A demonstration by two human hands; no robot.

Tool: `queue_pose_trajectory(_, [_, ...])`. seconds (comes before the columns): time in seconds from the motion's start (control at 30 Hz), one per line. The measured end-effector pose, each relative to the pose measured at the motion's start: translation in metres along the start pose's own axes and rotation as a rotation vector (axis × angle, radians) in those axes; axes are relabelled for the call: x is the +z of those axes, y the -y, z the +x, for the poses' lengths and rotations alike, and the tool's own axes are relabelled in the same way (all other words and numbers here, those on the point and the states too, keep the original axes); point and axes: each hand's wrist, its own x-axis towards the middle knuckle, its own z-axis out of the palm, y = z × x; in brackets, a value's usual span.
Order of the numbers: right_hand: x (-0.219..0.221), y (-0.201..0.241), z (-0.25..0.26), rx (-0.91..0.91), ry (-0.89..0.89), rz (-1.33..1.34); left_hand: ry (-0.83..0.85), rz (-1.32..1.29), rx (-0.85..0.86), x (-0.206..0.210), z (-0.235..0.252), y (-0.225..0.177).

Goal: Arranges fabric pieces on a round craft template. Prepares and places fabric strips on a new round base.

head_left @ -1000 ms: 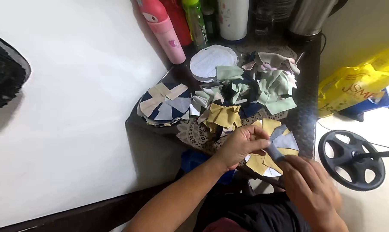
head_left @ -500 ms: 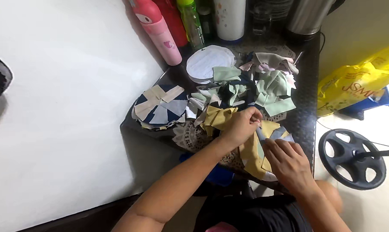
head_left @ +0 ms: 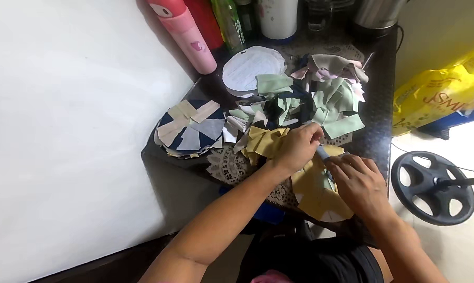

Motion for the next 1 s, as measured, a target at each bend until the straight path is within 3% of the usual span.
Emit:
queue_pose_trajectory(0.67, [0.002, 0.001, -0.006, -0.004, 0.058, 0.011, -0.033, 0.198, 0.097, 0.001, -0.003, 0.002])
queue_pose_trajectory(1.0, [0.002, 0.001, -0.004, 0.0, 0.056, 0.016, -0.065, 0.254, 0.156, 0.008, -0.036, 0.004])
